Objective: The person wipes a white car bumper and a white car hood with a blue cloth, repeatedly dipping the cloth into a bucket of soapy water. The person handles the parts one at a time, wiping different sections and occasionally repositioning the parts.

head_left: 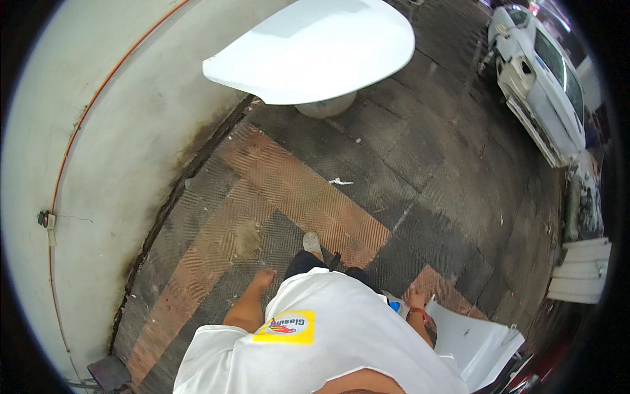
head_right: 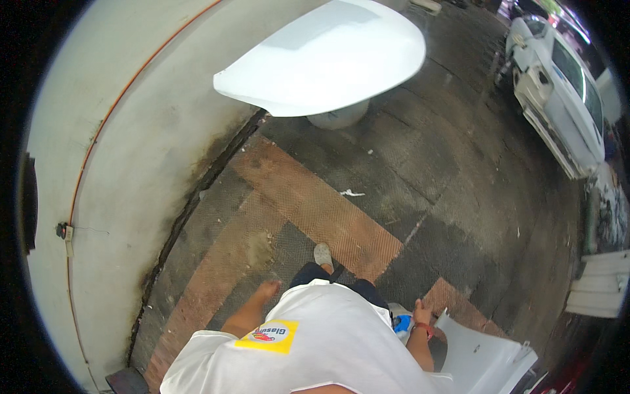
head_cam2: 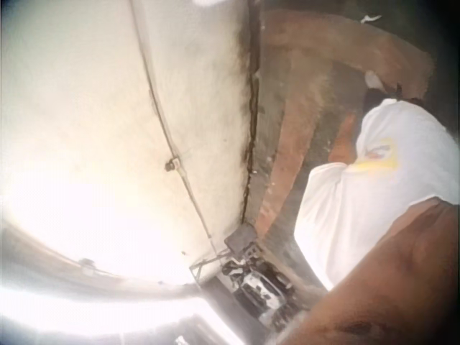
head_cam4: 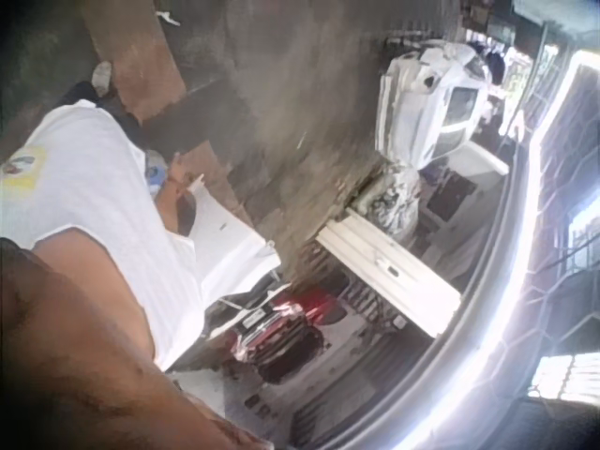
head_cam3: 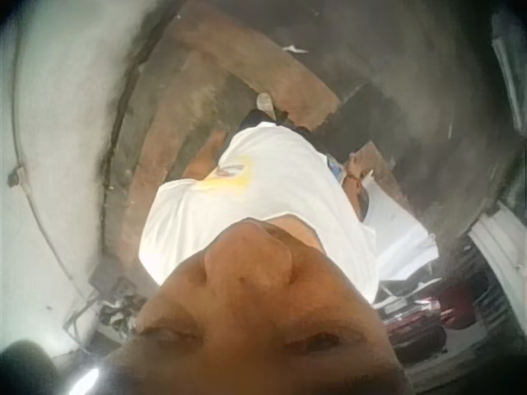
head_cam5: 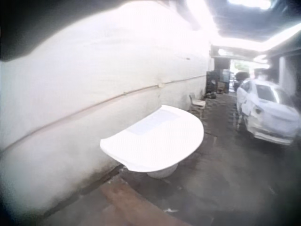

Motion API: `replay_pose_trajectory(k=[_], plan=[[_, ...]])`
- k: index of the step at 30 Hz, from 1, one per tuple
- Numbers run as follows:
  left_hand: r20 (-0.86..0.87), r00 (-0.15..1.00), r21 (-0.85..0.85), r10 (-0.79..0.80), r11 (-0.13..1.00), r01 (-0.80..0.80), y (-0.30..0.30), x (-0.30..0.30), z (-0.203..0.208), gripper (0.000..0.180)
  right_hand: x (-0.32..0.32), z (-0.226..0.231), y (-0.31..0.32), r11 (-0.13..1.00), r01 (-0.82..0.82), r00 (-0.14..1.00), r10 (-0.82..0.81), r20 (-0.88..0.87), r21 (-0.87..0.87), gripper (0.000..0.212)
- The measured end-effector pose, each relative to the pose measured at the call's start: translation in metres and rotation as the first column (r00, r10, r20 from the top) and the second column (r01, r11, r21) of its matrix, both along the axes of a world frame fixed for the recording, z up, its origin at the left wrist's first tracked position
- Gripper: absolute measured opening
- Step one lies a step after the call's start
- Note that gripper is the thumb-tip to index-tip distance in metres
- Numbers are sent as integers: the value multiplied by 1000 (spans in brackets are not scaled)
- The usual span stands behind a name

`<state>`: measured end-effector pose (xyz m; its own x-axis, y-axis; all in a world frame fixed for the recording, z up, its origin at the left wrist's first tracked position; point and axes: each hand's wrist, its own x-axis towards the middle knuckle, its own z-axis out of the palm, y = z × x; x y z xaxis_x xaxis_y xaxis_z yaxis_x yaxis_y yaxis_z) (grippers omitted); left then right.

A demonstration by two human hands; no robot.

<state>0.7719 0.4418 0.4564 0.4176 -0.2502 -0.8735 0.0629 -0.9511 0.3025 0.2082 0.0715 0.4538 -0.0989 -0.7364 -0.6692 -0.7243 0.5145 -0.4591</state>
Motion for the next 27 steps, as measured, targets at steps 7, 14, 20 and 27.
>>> replay_pose_trajectory(k=[7,14,20,27], plan=[[207,977,-154,58,988,-26,-93,163,9,55,141,14,-27,911,-401,912,407,-59,96,62],[135,959,-187,251,957,-224,-222,248,41,48,217,7,-101,904,-427,899,426,-101,14,55],[31,893,-142,448,887,-440,-321,286,113,48,264,-3,-202,892,-389,921,377,95,229,42],[-65,640,-379,766,574,-726,-397,413,126,50,394,-4,-388,986,-168,983,167,74,4,56]])
